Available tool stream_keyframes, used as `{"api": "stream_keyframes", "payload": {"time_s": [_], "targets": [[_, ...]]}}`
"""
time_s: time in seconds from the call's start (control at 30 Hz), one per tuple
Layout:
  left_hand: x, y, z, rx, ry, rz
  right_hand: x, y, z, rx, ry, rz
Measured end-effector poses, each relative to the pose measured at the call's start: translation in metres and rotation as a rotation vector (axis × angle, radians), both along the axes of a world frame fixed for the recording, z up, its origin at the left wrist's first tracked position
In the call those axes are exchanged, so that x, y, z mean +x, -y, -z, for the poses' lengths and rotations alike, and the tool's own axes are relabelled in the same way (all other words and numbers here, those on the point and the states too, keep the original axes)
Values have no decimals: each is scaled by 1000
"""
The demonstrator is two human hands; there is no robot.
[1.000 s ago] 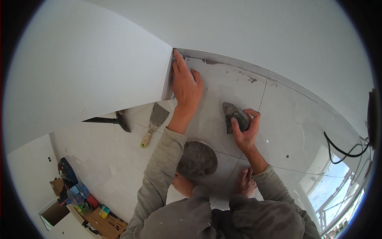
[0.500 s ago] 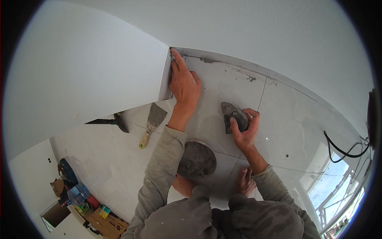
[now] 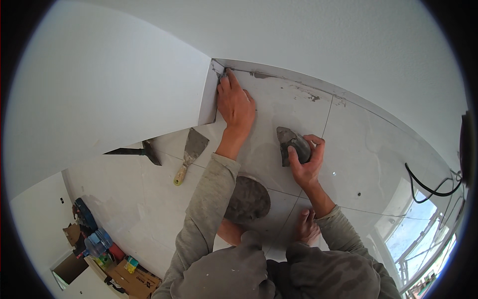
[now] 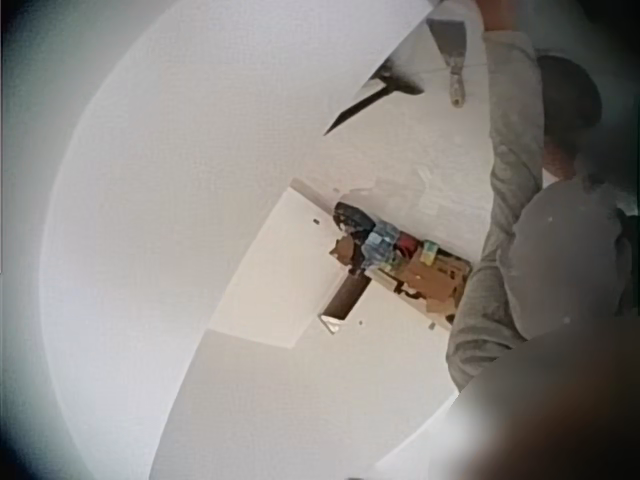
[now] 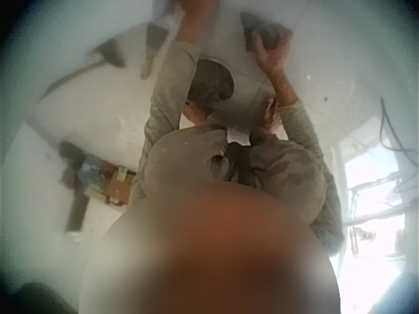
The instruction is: The person applies grout to tile joints using a rubber trowel and a putty knife, spreading material along floor seams and at the base of the wall.
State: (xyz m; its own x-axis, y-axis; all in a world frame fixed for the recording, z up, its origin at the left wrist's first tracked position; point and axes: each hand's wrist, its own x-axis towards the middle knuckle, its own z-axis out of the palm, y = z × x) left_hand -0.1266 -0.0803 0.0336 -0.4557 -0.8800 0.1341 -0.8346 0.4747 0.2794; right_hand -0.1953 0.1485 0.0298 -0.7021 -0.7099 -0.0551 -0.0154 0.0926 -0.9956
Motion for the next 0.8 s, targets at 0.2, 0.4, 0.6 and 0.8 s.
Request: {"api": "stream_keyframes", "payload": {"time_s": [0.2, 0.4, 0.6, 0.8], "targets": [[-1, -1, 0, 44, -15, -22, -1, 0, 1, -11, 10, 8], [7, -13, -1, 154, -291, -180, 0, 1, 1, -19, -17, -8], [-14, 0, 5, 210, -358, -222, -2, 1, -2, -14, -19, -25], [-24, 6, 10, 141, -317, -246, -2, 1, -3, 8, -55, -38]]}}
